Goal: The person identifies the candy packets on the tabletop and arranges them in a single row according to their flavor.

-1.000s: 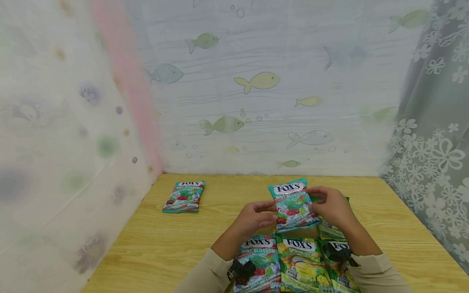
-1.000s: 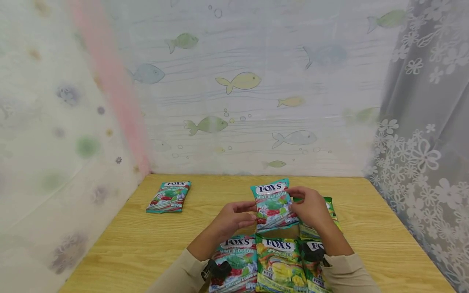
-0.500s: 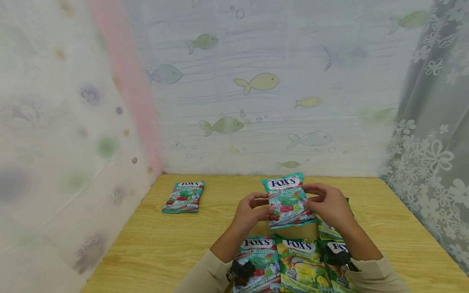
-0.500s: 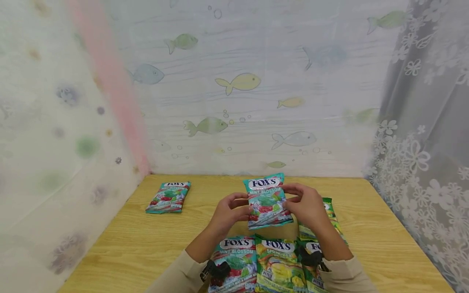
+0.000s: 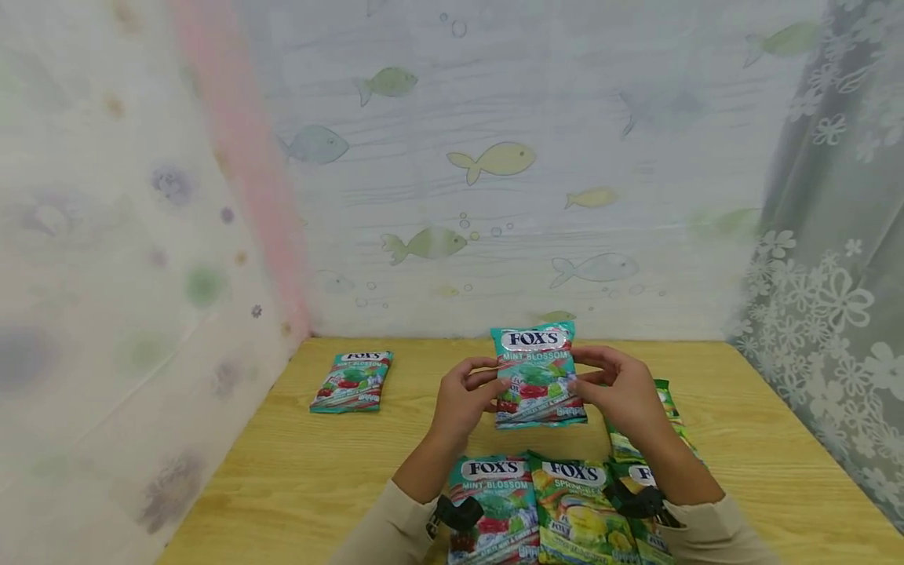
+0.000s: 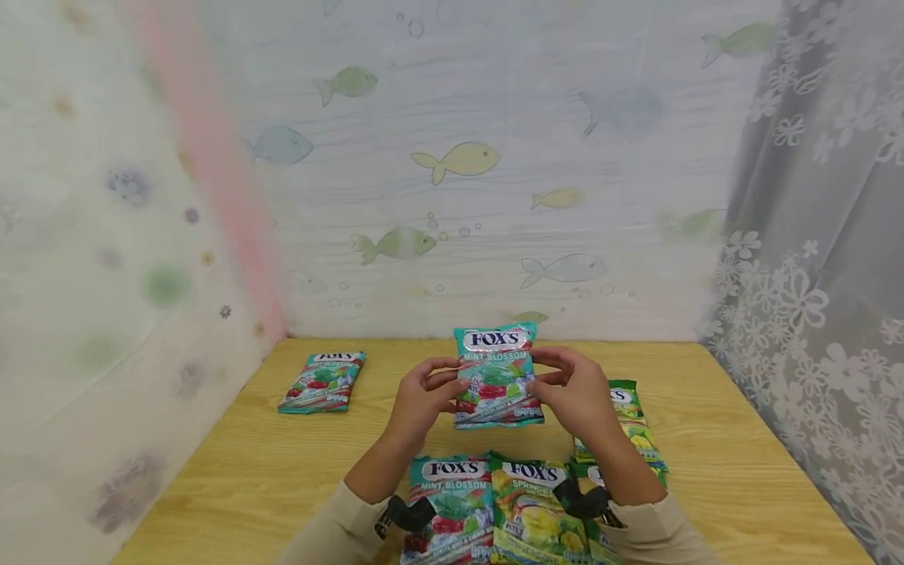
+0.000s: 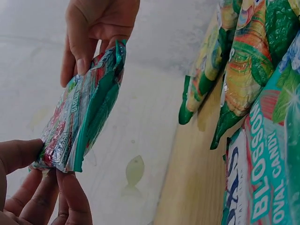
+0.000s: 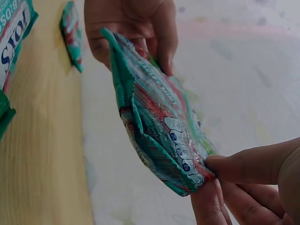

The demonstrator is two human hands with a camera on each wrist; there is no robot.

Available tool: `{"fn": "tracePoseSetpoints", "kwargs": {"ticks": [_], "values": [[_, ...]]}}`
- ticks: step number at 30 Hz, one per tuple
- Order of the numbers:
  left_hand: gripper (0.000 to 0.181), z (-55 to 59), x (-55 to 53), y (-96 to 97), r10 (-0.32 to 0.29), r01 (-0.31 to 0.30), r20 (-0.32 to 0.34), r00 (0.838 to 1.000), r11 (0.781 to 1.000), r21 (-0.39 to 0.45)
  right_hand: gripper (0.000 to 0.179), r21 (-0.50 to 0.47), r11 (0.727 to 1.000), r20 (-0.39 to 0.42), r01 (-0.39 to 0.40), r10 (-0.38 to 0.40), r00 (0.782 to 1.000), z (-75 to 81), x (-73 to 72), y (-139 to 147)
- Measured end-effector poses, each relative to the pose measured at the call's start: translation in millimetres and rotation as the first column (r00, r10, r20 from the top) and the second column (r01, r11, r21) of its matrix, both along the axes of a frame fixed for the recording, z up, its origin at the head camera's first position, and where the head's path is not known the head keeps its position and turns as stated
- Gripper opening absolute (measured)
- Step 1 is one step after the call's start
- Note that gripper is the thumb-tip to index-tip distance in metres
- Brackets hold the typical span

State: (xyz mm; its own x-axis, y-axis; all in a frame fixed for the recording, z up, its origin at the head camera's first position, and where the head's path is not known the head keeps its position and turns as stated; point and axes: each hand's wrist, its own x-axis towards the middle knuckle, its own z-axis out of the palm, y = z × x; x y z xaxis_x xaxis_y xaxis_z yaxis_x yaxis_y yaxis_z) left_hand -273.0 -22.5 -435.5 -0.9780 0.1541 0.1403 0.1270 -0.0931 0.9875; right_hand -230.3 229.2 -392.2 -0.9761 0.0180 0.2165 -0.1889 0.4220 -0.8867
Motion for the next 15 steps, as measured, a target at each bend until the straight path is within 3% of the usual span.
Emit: {"fn": "tracePoseSetpoints", "kwargs": {"ticks": [15], "values": [[0.037,10.9,-1.3,-22.6,0.041,-0.041,-0.023,0.999,0.999,-0.015,0.05,-0.133,0.99,0.031,-0.05,0.054,0.998,4.0,-8.8,-15.1]]}}
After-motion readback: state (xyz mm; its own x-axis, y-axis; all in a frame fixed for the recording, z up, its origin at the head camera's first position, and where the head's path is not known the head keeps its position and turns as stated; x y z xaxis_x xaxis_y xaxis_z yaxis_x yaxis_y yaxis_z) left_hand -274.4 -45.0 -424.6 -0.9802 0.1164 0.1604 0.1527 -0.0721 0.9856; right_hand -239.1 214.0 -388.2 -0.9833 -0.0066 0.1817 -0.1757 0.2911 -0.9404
